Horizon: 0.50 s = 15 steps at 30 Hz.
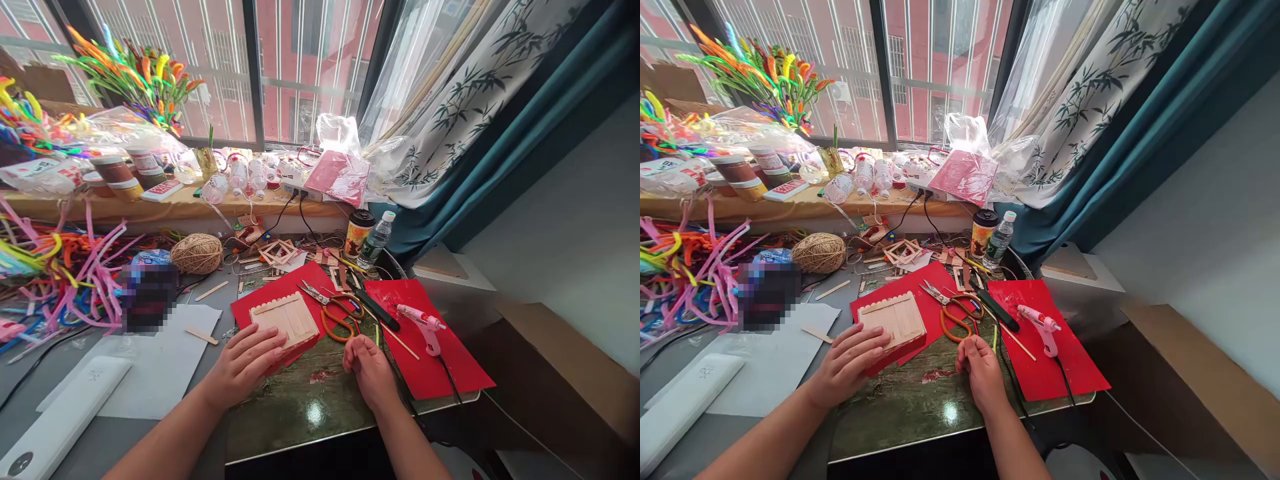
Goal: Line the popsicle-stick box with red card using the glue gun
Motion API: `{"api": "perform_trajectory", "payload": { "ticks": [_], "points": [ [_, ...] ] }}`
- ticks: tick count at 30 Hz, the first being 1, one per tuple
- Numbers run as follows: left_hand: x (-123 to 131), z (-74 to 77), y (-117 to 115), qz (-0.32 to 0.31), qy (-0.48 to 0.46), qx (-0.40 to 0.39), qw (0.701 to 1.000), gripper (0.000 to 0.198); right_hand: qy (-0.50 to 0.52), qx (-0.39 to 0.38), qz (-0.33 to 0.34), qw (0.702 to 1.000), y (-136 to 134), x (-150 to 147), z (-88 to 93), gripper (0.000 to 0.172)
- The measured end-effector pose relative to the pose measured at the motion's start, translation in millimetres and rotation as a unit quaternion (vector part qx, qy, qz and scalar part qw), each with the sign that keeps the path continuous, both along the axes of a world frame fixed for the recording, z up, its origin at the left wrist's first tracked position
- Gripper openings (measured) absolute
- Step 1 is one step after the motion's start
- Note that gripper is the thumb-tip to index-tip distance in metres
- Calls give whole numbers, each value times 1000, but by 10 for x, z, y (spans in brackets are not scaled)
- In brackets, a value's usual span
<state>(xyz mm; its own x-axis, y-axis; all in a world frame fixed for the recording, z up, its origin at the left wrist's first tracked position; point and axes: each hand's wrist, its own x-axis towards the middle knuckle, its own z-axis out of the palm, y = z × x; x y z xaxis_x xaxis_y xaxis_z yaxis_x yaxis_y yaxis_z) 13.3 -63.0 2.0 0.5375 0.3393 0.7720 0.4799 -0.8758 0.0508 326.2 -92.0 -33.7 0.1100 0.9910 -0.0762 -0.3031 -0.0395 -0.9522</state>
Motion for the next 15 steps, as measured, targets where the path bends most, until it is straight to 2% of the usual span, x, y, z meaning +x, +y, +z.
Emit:
{"api": "perform_trajectory", "payload": {
  "ticks": [3, 7, 11, 15],
  "points": [
    [3, 18, -20, 3, 6, 13, 1000, 41, -19, 5, -2, 1000, 4, 9, -39, 42],
    [8, 31, -35, 0, 11, 19, 1000, 41, -46, 12, 15, 999, -15, 25, -75, 48],
    [-20, -18, -32, -4, 26, 19, 999, 45, -87, 39, 1, 995, -36, -12, -23, 27],
    [-66, -107, -25, 0, 46, 19, 999, 47, -133, 62, 5, 989, -74, -113, 48, 23]
  ]
}}
